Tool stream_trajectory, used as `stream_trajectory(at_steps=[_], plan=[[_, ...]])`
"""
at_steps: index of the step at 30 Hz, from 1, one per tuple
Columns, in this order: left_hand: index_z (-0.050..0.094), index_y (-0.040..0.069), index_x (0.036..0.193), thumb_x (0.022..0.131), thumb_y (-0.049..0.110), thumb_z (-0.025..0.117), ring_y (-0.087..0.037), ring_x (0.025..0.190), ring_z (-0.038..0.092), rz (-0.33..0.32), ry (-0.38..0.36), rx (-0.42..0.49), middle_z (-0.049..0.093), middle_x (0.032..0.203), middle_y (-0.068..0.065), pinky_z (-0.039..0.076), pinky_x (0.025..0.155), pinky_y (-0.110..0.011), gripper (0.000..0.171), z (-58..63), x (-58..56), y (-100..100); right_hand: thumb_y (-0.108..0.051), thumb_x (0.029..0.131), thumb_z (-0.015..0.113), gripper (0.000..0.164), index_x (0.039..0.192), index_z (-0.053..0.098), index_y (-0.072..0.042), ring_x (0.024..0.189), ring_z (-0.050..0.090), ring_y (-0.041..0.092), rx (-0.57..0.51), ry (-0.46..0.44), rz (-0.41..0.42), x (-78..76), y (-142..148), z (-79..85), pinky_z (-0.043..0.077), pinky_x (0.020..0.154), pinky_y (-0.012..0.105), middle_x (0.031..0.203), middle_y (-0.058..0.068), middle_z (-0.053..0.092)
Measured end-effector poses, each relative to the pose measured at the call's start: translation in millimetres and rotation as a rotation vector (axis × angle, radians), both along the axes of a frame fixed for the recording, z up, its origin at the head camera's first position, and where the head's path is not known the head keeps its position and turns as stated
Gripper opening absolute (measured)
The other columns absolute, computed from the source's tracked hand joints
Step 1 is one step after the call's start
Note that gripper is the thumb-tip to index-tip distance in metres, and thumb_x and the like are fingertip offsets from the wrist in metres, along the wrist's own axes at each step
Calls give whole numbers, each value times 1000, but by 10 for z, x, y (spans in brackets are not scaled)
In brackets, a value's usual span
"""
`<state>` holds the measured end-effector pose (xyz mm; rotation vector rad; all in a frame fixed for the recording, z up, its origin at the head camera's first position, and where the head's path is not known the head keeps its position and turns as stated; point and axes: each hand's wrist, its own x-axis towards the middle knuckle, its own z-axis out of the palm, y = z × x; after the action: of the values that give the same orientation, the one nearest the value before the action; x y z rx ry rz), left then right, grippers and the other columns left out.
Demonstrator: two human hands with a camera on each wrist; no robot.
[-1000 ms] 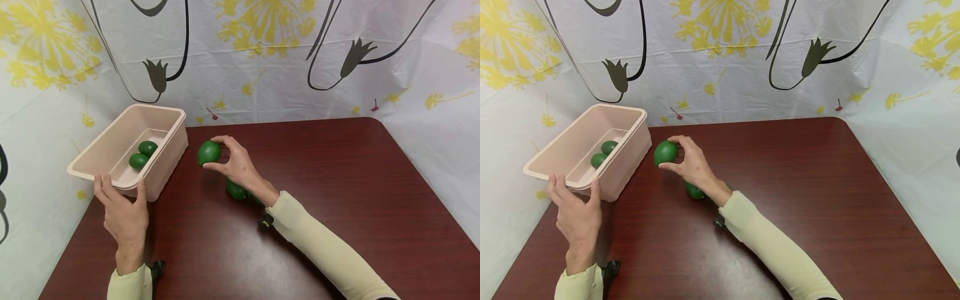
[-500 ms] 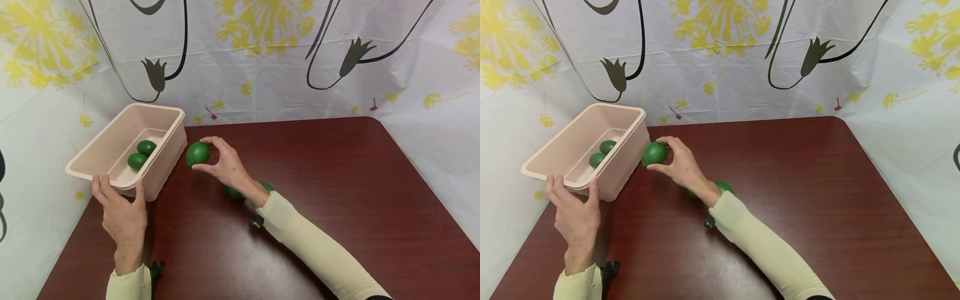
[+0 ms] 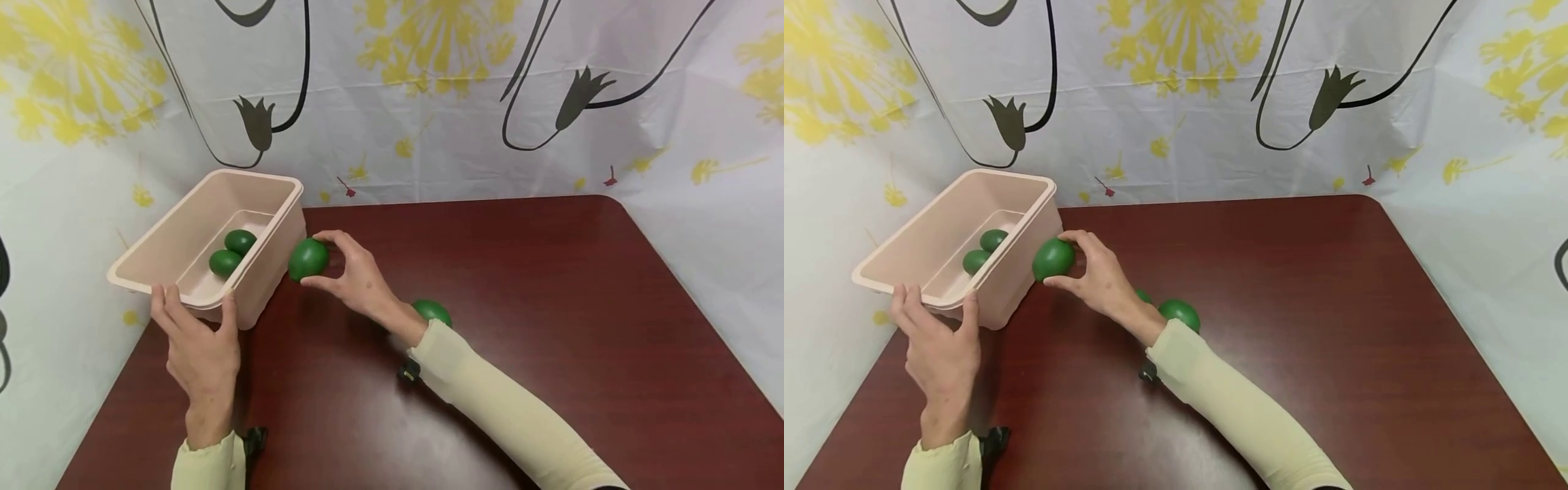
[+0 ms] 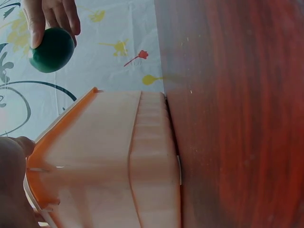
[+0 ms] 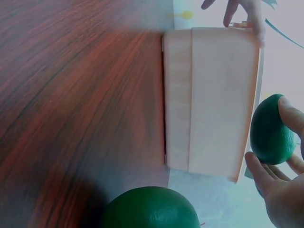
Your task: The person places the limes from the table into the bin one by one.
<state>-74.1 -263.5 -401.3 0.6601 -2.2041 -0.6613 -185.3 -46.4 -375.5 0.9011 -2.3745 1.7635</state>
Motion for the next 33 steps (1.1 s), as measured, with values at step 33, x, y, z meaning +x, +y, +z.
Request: stream_trajectory(at_steps=[33], plan=[[32,15,160,98,63,57,-56,97,63,-3,-8,2,25,172,1,42,69,-70,82,9,-4,-13,-18,84,87,65,139,53,-9,122,69,15,-17,38,93,89,-361,93,50,101,14,135,5,61]])
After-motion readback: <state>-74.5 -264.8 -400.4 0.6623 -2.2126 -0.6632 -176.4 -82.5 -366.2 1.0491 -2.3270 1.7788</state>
